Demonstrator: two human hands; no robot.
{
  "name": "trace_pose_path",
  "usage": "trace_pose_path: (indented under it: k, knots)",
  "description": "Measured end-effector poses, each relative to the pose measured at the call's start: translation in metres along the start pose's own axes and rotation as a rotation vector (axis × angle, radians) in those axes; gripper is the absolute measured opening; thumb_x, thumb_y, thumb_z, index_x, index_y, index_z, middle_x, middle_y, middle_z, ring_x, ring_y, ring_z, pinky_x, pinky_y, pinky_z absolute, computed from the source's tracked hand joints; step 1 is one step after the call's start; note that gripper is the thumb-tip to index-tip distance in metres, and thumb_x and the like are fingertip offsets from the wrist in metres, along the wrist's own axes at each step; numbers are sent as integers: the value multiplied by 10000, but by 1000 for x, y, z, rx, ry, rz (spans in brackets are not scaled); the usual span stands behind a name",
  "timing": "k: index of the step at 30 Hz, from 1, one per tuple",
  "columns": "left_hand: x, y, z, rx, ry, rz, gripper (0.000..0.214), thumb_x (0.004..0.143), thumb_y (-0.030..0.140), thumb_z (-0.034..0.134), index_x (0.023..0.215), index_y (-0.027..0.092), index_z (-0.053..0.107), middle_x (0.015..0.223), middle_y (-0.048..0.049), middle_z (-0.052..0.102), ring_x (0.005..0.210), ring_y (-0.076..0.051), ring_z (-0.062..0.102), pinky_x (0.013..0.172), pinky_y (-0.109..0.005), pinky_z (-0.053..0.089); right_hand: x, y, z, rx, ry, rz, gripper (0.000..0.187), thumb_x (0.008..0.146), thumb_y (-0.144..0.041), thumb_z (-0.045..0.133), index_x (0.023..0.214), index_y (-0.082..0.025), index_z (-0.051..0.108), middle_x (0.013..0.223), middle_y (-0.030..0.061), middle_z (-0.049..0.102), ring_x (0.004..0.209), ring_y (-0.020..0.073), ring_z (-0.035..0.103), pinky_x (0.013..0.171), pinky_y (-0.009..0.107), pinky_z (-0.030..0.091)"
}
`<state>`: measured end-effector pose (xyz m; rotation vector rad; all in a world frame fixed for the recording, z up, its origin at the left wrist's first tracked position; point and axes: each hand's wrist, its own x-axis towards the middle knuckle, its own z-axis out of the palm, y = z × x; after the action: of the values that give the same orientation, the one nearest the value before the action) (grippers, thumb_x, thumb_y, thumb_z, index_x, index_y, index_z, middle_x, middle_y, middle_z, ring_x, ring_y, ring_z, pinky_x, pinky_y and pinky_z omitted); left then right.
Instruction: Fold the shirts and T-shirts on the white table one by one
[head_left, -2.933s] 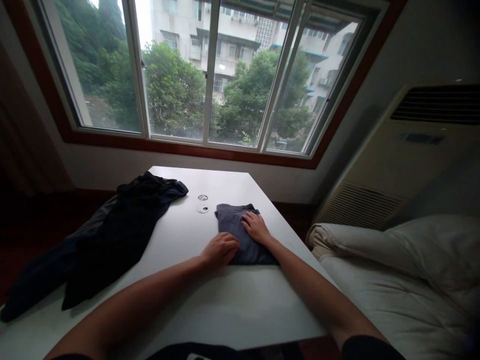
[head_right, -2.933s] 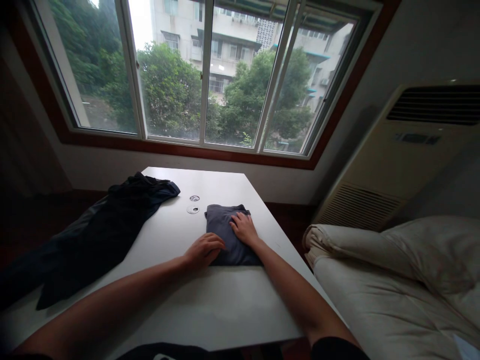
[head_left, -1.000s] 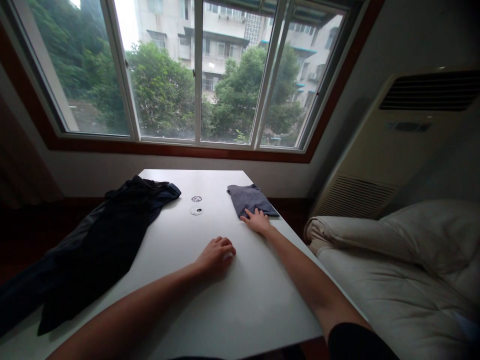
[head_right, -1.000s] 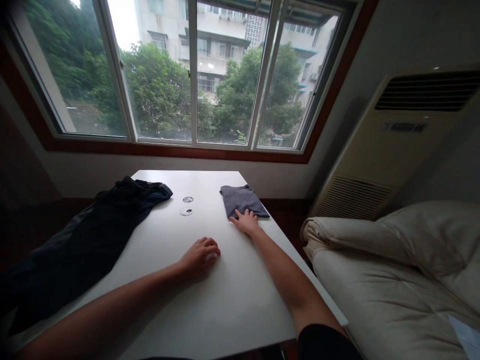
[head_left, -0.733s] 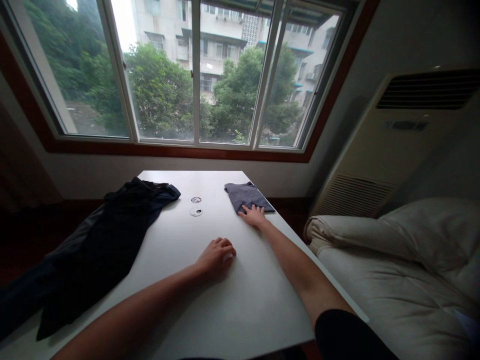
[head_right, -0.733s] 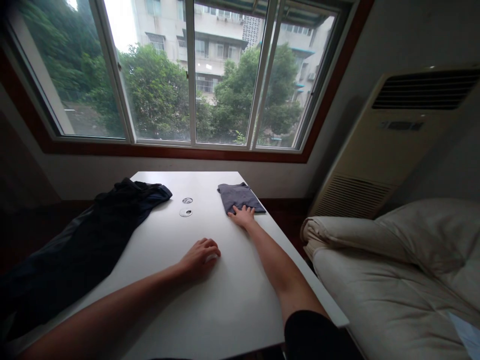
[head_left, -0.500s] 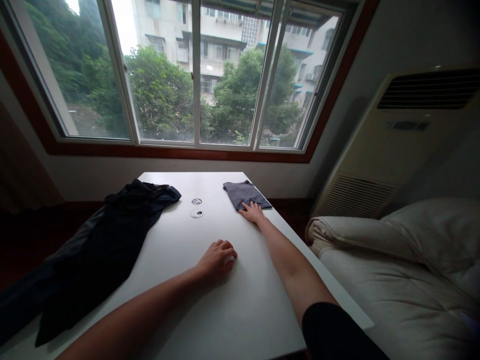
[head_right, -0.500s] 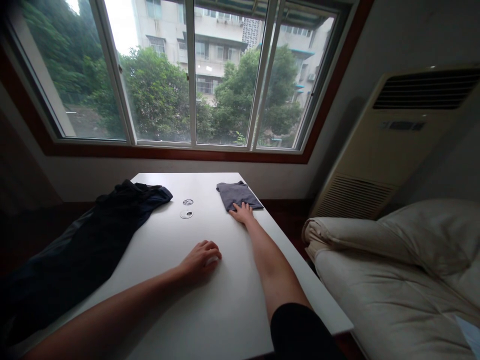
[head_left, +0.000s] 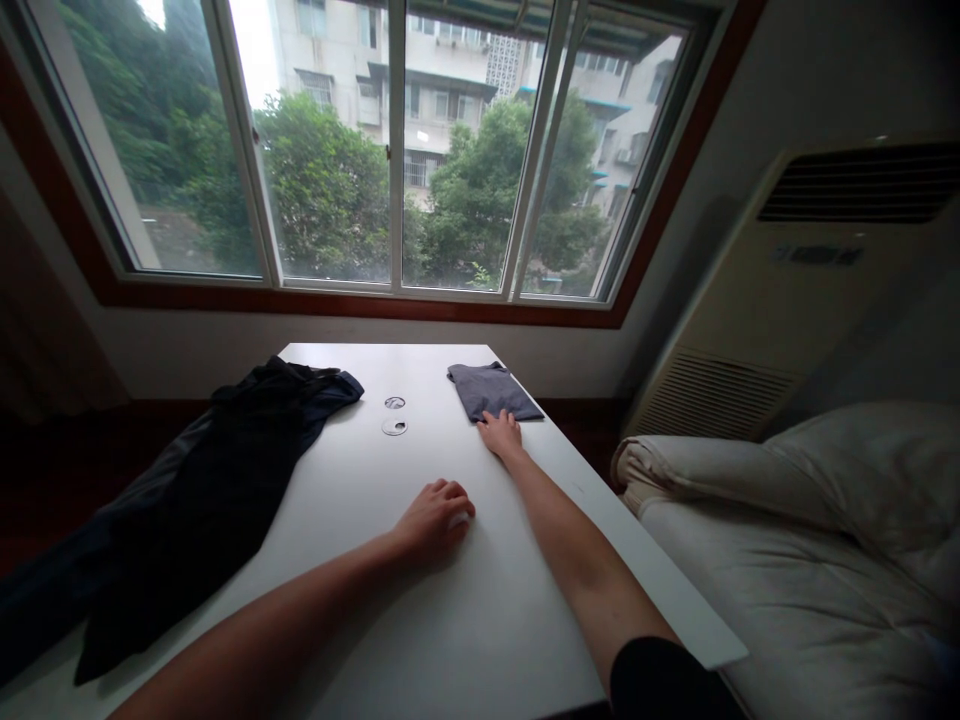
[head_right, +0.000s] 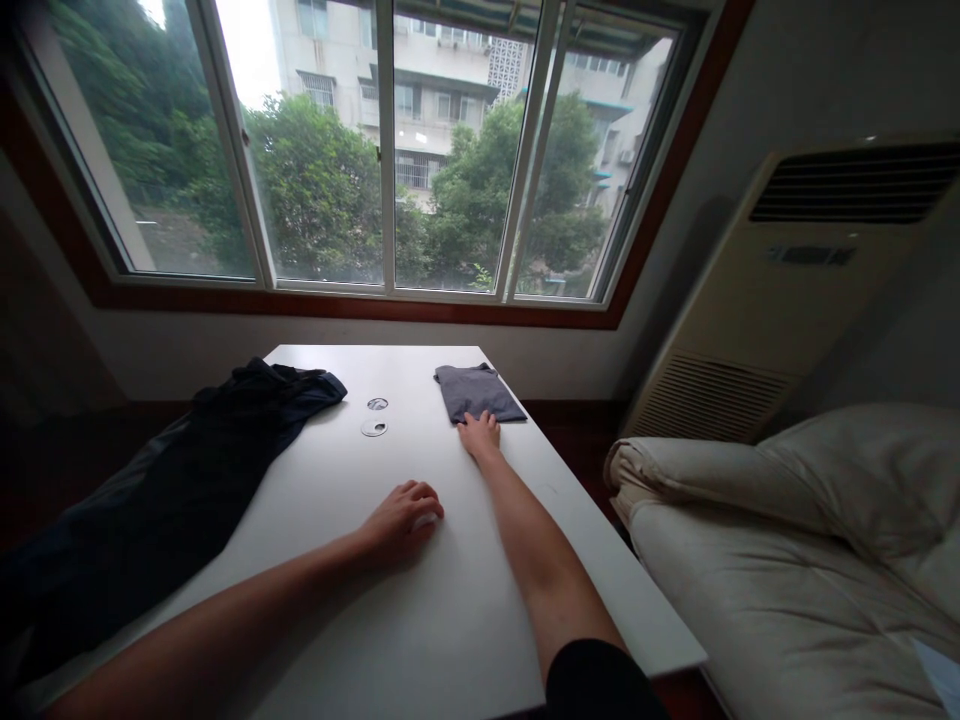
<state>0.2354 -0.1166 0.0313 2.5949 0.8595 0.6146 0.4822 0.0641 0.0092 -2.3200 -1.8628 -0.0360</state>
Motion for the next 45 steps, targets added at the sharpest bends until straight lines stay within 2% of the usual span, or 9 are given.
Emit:
trace_pose_path:
  k: [3,6,12,20,23,27,33,41,45]
  knots:
    - [-1,-1,0,2,6,5,211,909,211,646,1100,268,718,1201,-50,667,1117,-246,576,1017,-407,463,-9,-6,-4,-5,11,-13,517,1057,-522,389,1496,-315,570,1523,184,478,1363,356,442,1112,472,307]
    - [-1,0,-1,1,-5,5,210,918,216,634,1103,267,720,1204,-55,666,1120,-248,577,1018,-407,464,-13,-12,-5,-15,6,-7,540,1054,-547,381,1481,-286,582,1501,205,493,1338,375,465,1098,485,311]
    - [0,1,-3,-4,-8,5,210,922,228,635,1111,268,717,1205,-55,665,1123,-250,574,1021,-406,461,-6,-10,1,2,-60,-43,694,1020,-685,372,1594,-301,436,1670,199,287,1504,422,281,1172,544,201]
    - [-1,2,-4,-1,-21,2,212,922,229,635,1114,265,715,1216,-60,666,1131,-252,573,1025,-409,460,9,-7,5,67,-91,-41,713,1022,-696,338,1621,-312,392,1711,160,216,1557,403,192,1207,566,143]
    - [0,1,-3,-2,-19,3,219,911,225,643,1113,265,718,1219,-57,666,1132,-253,573,1024,-407,459,8,-8,6,73,-47,-39,684,1029,-672,352,1603,-307,429,1696,153,261,1543,389,223,1201,551,178]
    - [0,-1,-2,3,-18,3,212,908,222,646,1104,264,718,1220,-56,665,1139,-251,568,1026,-406,457,2,-7,5,64,64,-51,571,1042,-577,422,1516,-287,555,1603,155,422,1470,349,339,1173,476,253]
    - [0,-2,-1,-1,-11,7,213,915,229,644,1112,269,716,1226,-51,666,1138,-251,568,1030,-409,455,-2,-8,4,67,136,-195,466,1052,-489,441,1404,-264,649,1448,128,589,1350,293,463,1141,412,286]
    - [-1,0,-5,10,-43,7,232,912,223,643,1128,268,714,1235,-59,663,1151,-254,571,1041,-409,456,-1,-11,9,69,71,-281,469,1060,-487,437,1449,-282,602,1517,112,547,1411,275,427,1201,453,198]
    - [-1,0,-5,17,-40,4,226,924,237,643,1136,275,711,1239,-62,660,1161,-257,567,1052,-421,452,0,-11,10,75,59,-292,517,1059,-494,440,1521,-278,527,1603,104,462,1481,271,352,1219,460,190]
